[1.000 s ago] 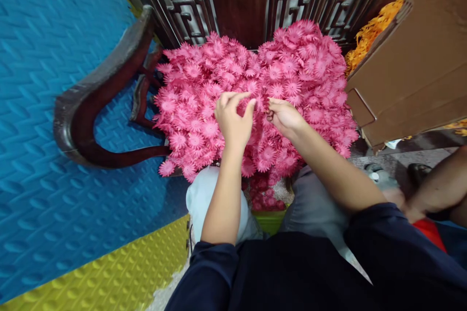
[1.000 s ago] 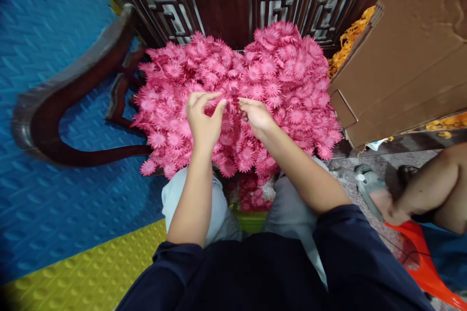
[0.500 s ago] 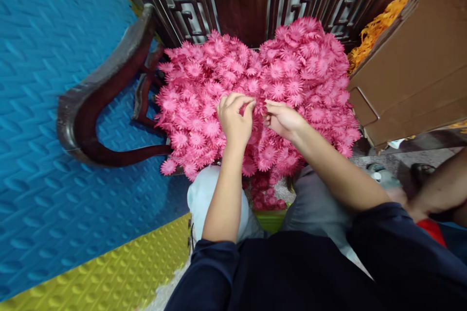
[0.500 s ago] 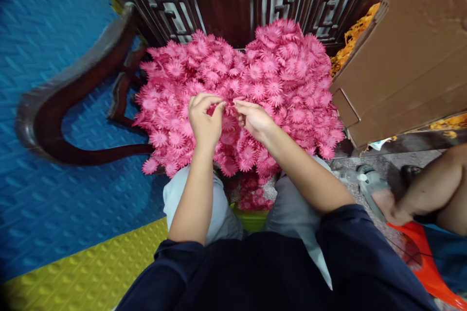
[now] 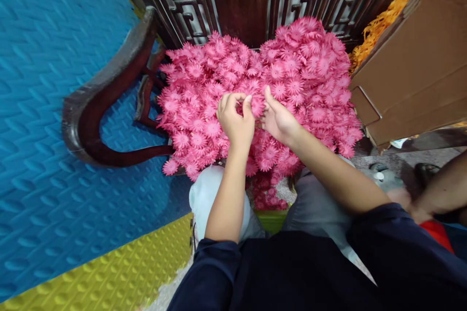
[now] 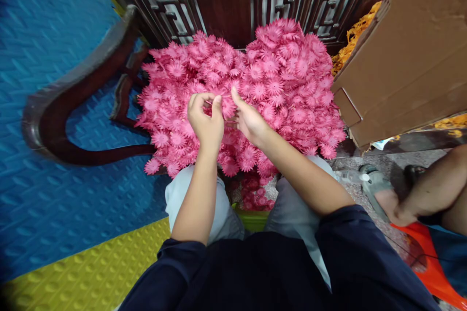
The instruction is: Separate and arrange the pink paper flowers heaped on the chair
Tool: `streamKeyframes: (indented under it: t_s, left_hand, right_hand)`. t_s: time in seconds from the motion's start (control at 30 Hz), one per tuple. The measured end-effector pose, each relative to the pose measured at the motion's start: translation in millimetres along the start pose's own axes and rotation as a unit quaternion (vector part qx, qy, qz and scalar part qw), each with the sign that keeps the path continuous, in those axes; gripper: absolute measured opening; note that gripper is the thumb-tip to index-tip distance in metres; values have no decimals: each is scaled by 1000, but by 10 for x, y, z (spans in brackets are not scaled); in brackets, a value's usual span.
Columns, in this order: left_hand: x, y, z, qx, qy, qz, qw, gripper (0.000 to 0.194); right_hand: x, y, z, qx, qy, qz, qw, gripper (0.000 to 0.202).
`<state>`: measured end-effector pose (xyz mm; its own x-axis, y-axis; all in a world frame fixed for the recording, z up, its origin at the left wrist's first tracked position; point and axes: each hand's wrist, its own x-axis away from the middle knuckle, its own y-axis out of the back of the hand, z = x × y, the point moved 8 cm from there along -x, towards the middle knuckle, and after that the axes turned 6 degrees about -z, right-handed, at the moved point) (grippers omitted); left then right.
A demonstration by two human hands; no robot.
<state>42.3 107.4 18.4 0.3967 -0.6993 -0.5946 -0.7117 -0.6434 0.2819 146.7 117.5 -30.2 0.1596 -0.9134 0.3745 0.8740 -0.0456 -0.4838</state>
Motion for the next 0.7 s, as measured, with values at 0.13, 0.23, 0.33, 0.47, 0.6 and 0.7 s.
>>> streamKeyframes:
  t_s: [0.13,0.23,0.33,0.47,0.6,0.7]
  left_hand:
    - [-44,57,86,24,32,-23,999,10]
    - [-78,178,203,-13,73,-75,994,8]
    - [-100,253,218,-78,74,-92,990,13]
    - [-62,32,46,-47,7,28,998,11]
    - [30,-163,-12,-32,-14,96,995,8]
    - [42,-151,34,-44,-6,68,997,8]
  right_hand:
    - [9,97,46,29,11,-48,998,13]
    - [-13,244,102,24,15,-105,994,14]
    - [-27,338,210,24,50,-134,989,19]
    - [-31,340,271,43,70,-129,988,15]
    - [-27,270,249,30,52,-96,994,15]
    - [-12,220,220,19,35,-74,996,14]
